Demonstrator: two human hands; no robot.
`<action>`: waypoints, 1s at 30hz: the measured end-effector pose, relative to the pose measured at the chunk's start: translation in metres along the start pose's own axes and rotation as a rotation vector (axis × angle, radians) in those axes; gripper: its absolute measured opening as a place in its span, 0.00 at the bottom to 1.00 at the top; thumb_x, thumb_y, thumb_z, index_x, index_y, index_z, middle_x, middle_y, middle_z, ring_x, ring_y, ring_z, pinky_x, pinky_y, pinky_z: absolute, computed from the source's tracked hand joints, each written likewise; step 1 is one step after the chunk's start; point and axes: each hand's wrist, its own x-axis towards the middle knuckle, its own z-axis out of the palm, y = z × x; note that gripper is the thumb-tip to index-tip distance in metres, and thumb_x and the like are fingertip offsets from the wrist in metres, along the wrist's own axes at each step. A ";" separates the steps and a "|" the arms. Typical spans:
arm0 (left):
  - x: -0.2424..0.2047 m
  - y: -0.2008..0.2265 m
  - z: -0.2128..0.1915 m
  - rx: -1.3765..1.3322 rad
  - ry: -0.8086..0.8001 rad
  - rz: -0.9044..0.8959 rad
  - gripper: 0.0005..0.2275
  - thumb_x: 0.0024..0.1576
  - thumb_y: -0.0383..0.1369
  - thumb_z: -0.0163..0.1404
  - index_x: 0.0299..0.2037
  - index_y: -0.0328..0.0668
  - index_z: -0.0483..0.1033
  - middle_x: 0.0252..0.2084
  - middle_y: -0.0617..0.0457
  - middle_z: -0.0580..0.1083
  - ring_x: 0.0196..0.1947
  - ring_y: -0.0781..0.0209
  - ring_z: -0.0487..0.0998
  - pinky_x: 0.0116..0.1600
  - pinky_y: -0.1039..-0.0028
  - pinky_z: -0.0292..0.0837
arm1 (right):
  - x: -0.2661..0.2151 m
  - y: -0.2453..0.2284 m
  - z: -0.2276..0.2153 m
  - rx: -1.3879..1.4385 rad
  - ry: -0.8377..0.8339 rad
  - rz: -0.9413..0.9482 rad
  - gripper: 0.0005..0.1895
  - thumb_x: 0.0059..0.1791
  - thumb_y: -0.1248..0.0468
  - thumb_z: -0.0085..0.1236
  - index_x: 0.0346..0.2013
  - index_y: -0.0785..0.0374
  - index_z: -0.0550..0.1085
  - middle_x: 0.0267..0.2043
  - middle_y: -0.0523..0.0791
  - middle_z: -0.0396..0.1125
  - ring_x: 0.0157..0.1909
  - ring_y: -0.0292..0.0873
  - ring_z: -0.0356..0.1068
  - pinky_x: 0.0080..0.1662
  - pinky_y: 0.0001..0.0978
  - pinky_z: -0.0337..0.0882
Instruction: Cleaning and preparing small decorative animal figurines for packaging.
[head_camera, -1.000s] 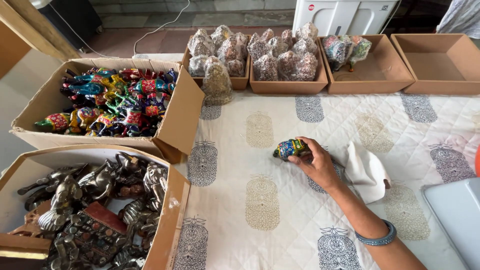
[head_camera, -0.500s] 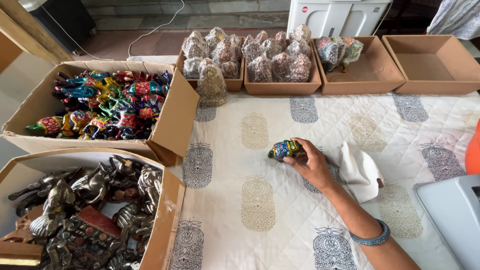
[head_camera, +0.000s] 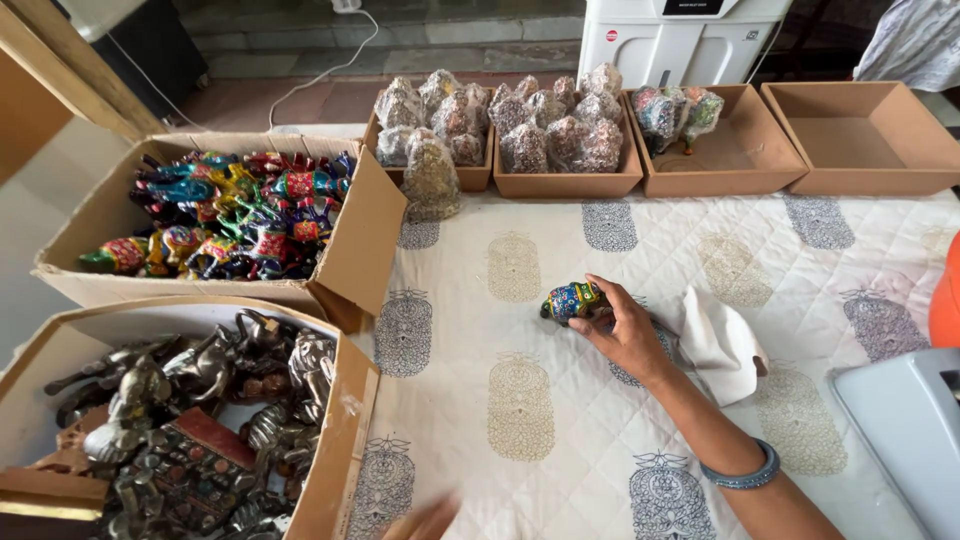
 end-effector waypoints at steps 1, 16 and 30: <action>0.071 0.032 -0.060 0.012 -0.004 0.008 0.28 0.67 0.39 0.47 0.74 0.34 0.52 0.74 0.35 0.60 0.68 0.44 0.67 0.62 0.63 0.69 | 0.000 0.001 -0.001 -0.019 0.009 -0.047 0.39 0.46 0.54 0.66 0.68 0.63 0.62 0.55 0.51 0.68 0.45 0.42 0.75 0.45 0.33 0.77; 0.348 -0.034 -0.019 -0.506 0.385 -0.206 0.47 0.42 0.35 0.68 0.72 0.36 0.54 0.64 0.40 0.70 0.64 0.46 0.72 0.67 0.64 0.68 | -0.060 -0.003 -0.083 -0.950 0.172 -0.044 0.33 0.45 0.49 0.62 0.63 0.52 0.67 0.59 0.48 0.64 0.60 0.50 0.65 0.58 0.51 0.67; 0.337 -0.034 -0.012 -0.418 0.420 -0.215 0.29 0.56 0.33 0.57 0.68 0.36 0.63 0.55 0.38 0.74 0.53 0.49 0.78 0.55 0.64 0.73 | -0.143 -0.004 -0.126 -0.966 0.240 0.323 0.27 0.46 0.50 0.60 0.59 0.53 0.74 0.64 0.42 0.64 0.66 0.49 0.62 0.61 0.53 0.68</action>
